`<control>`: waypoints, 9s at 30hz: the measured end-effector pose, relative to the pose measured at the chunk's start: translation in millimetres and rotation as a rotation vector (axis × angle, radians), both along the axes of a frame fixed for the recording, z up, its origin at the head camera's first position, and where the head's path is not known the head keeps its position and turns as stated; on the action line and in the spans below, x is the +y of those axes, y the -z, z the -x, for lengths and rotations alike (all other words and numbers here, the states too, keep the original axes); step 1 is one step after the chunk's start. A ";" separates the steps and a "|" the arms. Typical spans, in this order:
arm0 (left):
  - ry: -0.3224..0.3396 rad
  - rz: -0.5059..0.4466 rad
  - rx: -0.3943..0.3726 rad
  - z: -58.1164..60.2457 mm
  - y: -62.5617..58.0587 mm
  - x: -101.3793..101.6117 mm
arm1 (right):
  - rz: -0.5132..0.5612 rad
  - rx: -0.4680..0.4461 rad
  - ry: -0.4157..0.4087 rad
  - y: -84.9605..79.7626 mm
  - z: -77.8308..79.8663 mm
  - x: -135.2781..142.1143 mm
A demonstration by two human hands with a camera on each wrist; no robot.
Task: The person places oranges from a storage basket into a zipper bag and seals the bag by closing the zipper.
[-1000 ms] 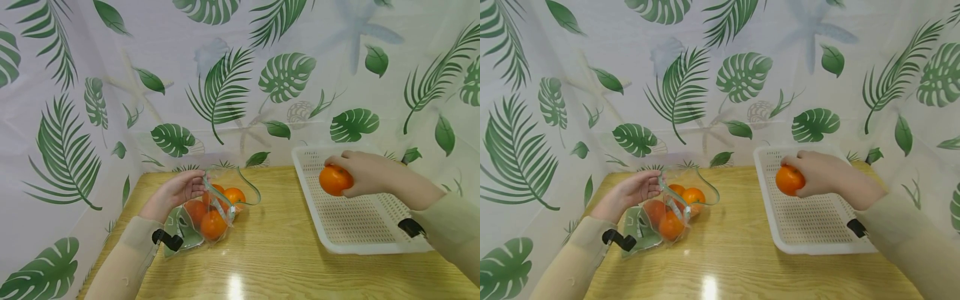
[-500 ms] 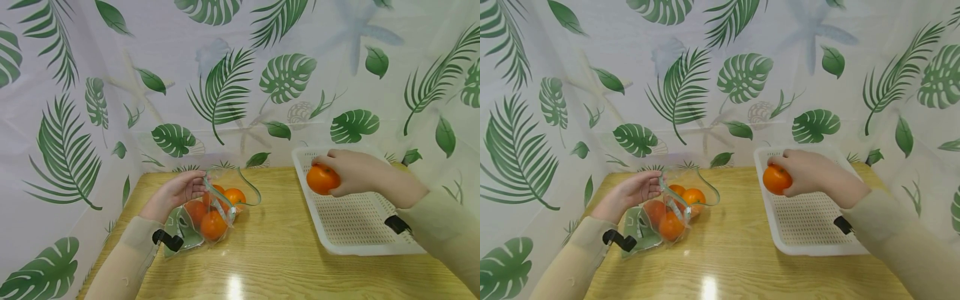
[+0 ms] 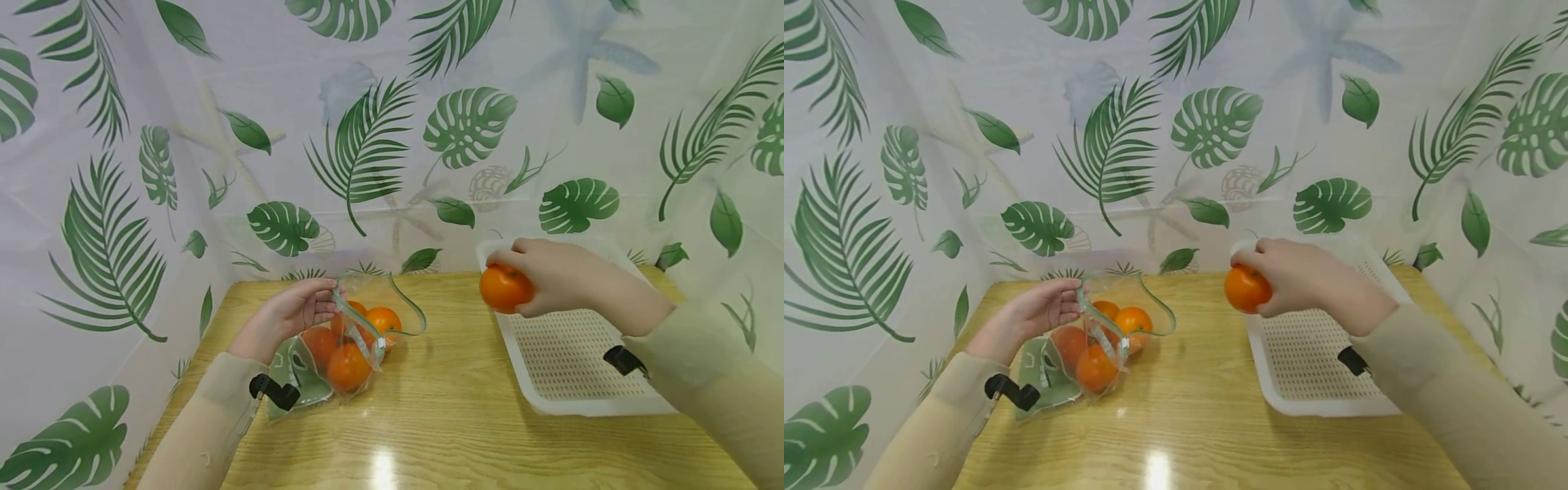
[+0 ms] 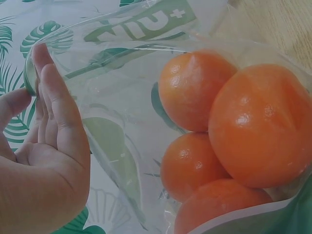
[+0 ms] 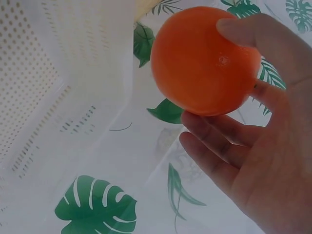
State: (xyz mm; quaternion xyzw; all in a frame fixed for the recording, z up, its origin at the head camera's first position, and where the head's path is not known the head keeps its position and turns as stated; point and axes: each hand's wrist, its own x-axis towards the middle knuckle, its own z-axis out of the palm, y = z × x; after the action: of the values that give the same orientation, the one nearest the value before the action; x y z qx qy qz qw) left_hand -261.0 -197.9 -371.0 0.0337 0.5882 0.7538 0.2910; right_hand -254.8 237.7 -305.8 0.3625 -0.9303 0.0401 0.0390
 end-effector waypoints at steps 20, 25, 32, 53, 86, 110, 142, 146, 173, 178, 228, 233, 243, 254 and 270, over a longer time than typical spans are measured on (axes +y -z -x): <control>-0.007 -0.010 -0.009 -0.1 0.9 -1.9 | 0.051 0.012 -0.057 -3.8 3.7 -36.6; -0.011 -0.016 -0.016 -1.8 -0.1 -2.8 | 0.062 0.023 -0.074 -4.2 5.5 -48.9; -0.007 -0.029 -0.018 -1.6 1.9 -3.9 | 0.091 0.041 -0.103 -0.2 8.9 -60.8; -0.005 -0.025 -0.005 -2.1 1.2 -3.5 | 0.149 0.076 -0.160 12.0 10.8 -86.0; -0.003 -0.043 0.022 -4.2 3.9 -8.0 | 0.182 0.053 -0.219 43.3 11.1 -130.8; 0.002 -0.057 0.016 -4.4 2.7 -10.1 | 0.186 0.083 -0.257 55.8 11.5 -150.7; 0.038 -0.050 0.066 -2.5 1.4 -16.3 | 0.177 -0.045 -0.219 61.7 12.7 -178.7; -0.001 -0.038 0.033 -4.0 0.2 -15.8 | 0.182 -0.060 -0.230 63.8 10.8 -182.1; 0.001 -0.065 0.023 -4.7 1.8 -18.2 | 0.157 -0.004 -0.305 75.4 5.8 -181.7; 0.003 -0.054 0.028 -5.3 0.3 -17.1 | 0.143 0.003 -0.296 72.6 4.3 -178.7; -0.011 -0.039 0.057 -11.0 -12.7 -11.8 | 0.227 -0.026 -0.052 69.6 27.9 -151.5; -0.013 -0.028 0.065 -14.5 -15.9 -6.7 | 0.236 -0.024 -0.046 72.1 27.7 -152.5; 0.043 -0.071 0.123 -16.3 -27.6 -2.0 | 0.278 0.010 -0.027 61.0 30.2 -149.4; 0.056 -0.020 0.151 -20.8 -45.7 10.9 | 0.352 0.061 -0.037 44.1 35.2 -138.8; 0.009 -0.098 0.208 -37.5 -78.1 44.3 | 0.398 0.196 -0.044 -12.9 39.6 -144.6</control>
State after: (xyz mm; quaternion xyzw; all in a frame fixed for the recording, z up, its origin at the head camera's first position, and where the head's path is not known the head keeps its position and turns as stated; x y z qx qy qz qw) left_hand -223.5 -153.5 -292.9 0.1285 0.5777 0.7726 0.2298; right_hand -294.4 93.1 -292.9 0.3699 -0.8877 0.1883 0.1993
